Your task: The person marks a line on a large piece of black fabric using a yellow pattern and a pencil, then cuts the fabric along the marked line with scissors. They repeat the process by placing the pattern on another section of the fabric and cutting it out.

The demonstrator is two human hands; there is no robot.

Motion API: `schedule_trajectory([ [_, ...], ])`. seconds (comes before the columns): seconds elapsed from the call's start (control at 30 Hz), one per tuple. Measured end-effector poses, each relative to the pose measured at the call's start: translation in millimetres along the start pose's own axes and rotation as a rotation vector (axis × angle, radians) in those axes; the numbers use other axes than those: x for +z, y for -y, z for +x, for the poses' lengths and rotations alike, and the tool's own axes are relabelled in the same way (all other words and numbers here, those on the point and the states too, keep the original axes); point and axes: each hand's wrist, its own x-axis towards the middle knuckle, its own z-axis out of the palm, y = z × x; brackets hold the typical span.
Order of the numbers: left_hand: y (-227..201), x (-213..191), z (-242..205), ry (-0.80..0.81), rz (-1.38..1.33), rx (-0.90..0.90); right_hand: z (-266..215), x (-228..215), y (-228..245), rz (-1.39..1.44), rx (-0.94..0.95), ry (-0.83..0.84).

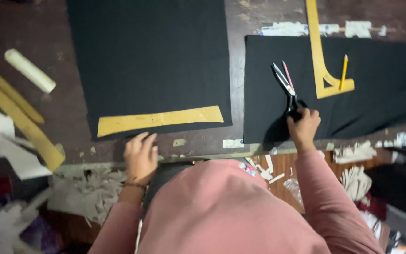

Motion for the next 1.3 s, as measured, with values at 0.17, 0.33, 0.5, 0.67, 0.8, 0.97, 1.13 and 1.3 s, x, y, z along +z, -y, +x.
schedule_trajectory([
  [0.17,-95,29,9,0.248,0.043,-0.279,26,-14,-13,-0.042,-0.047,0.284],
  [0.33,-132,54,17,0.306,0.127,-0.387,59,-4,-48,0.061,-0.143,0.532],
  [0.5,-148,64,19,0.261,0.191,-0.453,87,-7,-67,0.549,0.002,0.994],
  [0.67,-155,80,16,0.106,0.282,-0.369,125,-25,-6,0.796,0.028,1.389],
  [0.8,-159,83,16,0.101,0.281,-0.406,159,-20,20,0.666,-0.181,1.447],
  [0.97,-161,79,14,0.205,0.157,-0.440,185,-22,49,0.272,-0.296,1.598],
  [1.13,-165,75,17,0.246,0.129,-0.476,194,-9,74,0.194,-0.441,1.642],
  [1.3,-165,76,20,0.260,0.148,-0.443,196,3,79,0.122,-0.508,1.629],
])
